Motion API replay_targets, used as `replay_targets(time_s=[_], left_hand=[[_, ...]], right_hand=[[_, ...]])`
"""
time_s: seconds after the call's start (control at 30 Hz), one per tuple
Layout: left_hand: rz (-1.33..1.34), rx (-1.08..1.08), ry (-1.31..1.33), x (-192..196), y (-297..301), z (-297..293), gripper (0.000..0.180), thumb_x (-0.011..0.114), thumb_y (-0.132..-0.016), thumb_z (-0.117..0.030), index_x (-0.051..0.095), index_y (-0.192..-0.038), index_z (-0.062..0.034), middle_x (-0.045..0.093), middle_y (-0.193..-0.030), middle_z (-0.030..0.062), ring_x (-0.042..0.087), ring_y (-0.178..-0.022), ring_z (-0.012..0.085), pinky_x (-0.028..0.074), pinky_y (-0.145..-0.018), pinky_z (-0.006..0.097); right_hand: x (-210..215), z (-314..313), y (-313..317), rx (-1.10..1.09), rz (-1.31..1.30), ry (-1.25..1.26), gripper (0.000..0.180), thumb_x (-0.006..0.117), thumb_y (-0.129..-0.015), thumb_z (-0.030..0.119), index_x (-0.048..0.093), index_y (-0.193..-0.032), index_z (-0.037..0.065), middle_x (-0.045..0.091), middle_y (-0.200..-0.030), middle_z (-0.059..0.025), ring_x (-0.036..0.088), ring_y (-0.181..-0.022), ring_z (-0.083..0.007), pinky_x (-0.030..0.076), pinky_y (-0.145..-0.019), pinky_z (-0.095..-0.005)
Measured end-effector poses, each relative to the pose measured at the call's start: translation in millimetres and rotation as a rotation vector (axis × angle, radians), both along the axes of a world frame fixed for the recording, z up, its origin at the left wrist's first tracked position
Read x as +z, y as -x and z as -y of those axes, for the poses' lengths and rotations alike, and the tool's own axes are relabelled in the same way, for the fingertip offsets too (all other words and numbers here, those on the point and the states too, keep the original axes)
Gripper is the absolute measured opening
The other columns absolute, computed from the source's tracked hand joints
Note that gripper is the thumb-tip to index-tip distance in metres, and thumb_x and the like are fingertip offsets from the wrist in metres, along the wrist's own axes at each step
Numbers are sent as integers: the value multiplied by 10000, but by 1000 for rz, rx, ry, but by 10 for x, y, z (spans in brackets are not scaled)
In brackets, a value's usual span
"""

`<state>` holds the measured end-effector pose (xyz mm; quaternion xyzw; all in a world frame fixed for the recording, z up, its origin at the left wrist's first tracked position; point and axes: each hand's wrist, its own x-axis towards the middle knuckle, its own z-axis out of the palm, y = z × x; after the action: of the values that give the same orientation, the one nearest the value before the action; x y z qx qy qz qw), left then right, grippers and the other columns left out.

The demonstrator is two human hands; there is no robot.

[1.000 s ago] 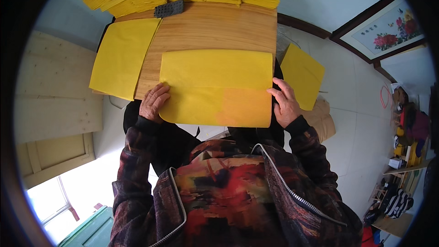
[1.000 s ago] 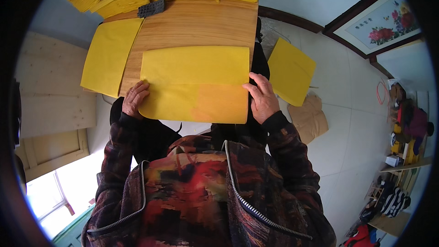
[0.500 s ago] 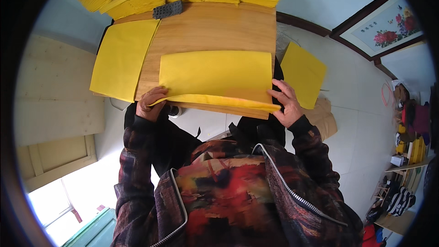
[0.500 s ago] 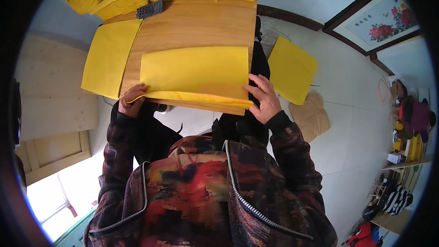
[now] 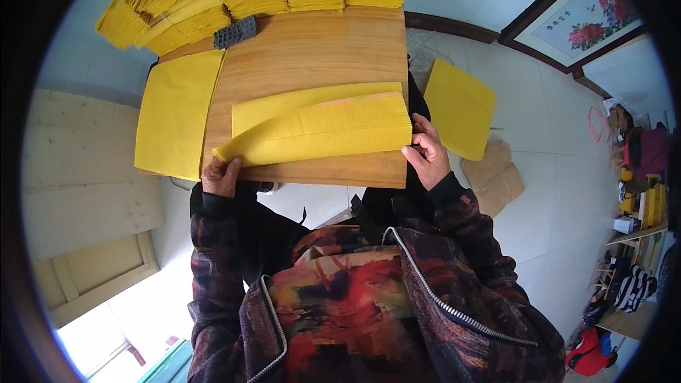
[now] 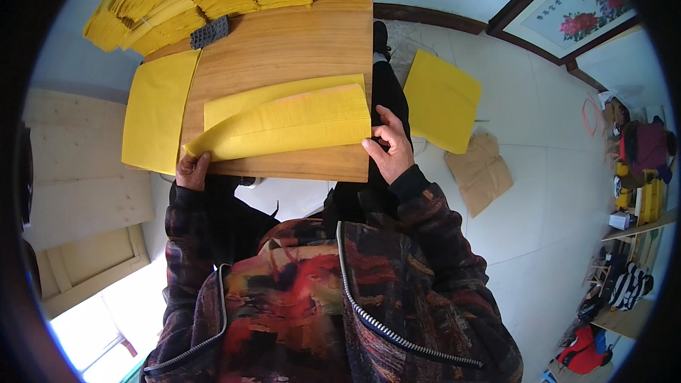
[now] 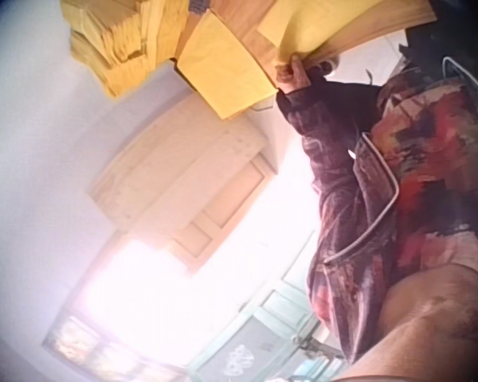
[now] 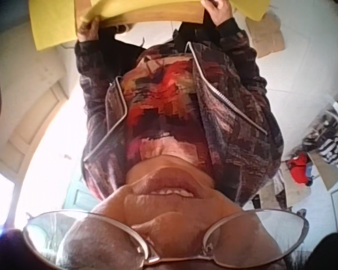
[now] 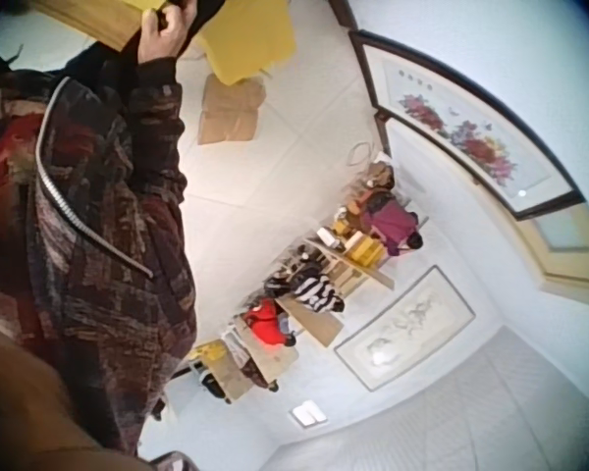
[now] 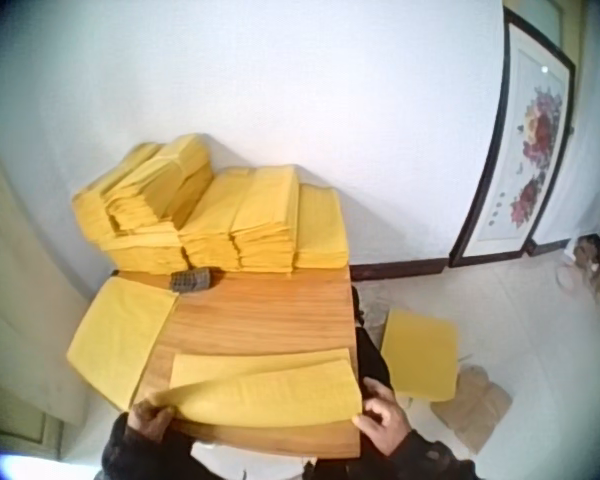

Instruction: The person folds yellow paper sheets on a wooden table. They fold each sheet in half, then fold again to create a smaller rectangle, and place the folded sheets into a growing stack. The person repeats this process for multiple sheets.

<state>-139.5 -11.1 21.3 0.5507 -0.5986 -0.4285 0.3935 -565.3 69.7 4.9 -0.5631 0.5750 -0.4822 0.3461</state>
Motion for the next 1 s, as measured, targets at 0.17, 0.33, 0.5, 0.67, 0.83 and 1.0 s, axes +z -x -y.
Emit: replay_targets(time_s=[0.17, 0.33, 0.5, 0.67, 0.83, 1.0], left_hand=[[175, 80, -58, 51, 63, 88, 252, 619, -887, -126, 617, -1084, 32, 664, -944, 25, 585, -851, 81, 454, -793, 225], [293, 138, -85, 60, 120, 166, 178, 620, -888, -139, 614, -948, 29, 628, -821, -5, 542, -747, 60, 439, -678, 219], [391, 192, -70, 82, 207, 222, 259, 682, -814, -248, 576, -773, -15, 483, -580, 10, 379, -538, 95, 358, -506, 290], [691, 270, 45, 167, 357, 182, 273, 701, -766, -287, 584, -794, -41, 513, -618, 62, 483, -591, 210, 402, -570, 337], [803, 308, 64, 200, 442, 178, 275, 705, -753, -304, 592, -830, -67, 581, -717, 67, 551, -768, 262, 396, -749, 403], [922, 302, 191, 187, 455, 156, 292, 681, -767, -337, 605, -839, -64, 598, -771, 130, 572, -755, 309, 453, -700, 429]], right_hand=[[-49, 65, -117, -91, 96, 16, 154, 638, -852, 141, 579, -848, -1, 462, -1301, -139, 539, -1043, -206, 471, -813, -292], [76, 94, -197, -168, 30, -21, 167, 620, -858, 122, 558, -807, -23, 514, -1215, -119, 563, -917, -166, 483, -740, -264], [172, 126, -247, -212, 60, -106, 204, 608, -877, 125, 539, -750, -20, 532, -1180, -117, 554, -942, -166, 469, -770, -271], [177, 168, -268, -268, -64, -90, 217, 626, -838, 101, 506, -690, -2, 565, -1115, -129, 567, -873, -187, 469, -721, -283], [147, 190, -275, -297, -159, -61, 243, 647, -808, 101, 479, -660, 7, 579, -1108, -142, 582, -848, -213, 479, -686, -298], [135, 204, -277, -314, -185, -40, 261, 653, -800, 104, 463, -649, 9, 596, -1072, -155, 586, -849, -242, 474, -699, -314]])
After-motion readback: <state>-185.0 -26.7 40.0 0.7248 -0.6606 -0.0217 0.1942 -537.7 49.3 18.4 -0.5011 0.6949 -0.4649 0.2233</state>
